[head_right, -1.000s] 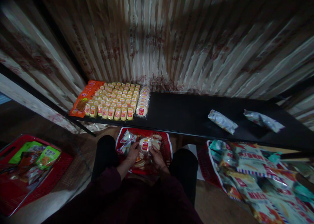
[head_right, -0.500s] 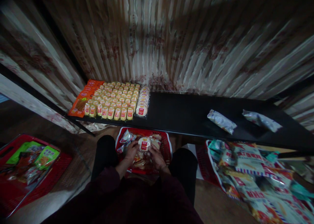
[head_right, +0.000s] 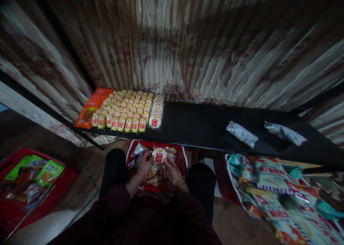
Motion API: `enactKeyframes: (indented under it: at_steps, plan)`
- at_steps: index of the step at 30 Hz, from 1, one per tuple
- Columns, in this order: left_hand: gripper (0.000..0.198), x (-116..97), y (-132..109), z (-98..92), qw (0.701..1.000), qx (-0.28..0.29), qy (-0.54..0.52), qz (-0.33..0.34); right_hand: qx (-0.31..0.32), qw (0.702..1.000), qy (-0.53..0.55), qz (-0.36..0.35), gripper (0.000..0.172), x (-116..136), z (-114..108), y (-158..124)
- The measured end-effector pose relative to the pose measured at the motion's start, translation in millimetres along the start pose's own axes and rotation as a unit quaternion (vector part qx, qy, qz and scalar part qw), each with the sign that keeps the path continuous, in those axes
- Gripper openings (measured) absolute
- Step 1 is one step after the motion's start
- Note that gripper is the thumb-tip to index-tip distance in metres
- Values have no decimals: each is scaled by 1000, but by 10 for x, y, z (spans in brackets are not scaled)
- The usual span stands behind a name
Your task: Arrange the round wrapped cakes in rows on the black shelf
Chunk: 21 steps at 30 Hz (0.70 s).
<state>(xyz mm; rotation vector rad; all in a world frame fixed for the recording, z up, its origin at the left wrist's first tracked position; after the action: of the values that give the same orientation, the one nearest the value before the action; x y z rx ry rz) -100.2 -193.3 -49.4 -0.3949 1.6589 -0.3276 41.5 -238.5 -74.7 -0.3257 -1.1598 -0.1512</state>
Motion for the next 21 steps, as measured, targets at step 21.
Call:
enactKeyframes:
  at_steps: [21]
  plan:
    - [18,-426,98,-55,993,-36,-39,109,-39,996,-62,-45,42,459,327,271]
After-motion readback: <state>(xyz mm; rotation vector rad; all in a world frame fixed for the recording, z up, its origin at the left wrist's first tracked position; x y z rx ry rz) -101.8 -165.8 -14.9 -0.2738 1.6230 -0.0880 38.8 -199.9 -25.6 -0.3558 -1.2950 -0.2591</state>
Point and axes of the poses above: each hand's wrist, its own y-axis towards the middle knuckle, its own z-axis out of the palm, x = y × z, the point moved 2 cm from there along y, towards the middle knuckle, and after that the axes turned 14 degrees about -z, right-handed, at the moved point
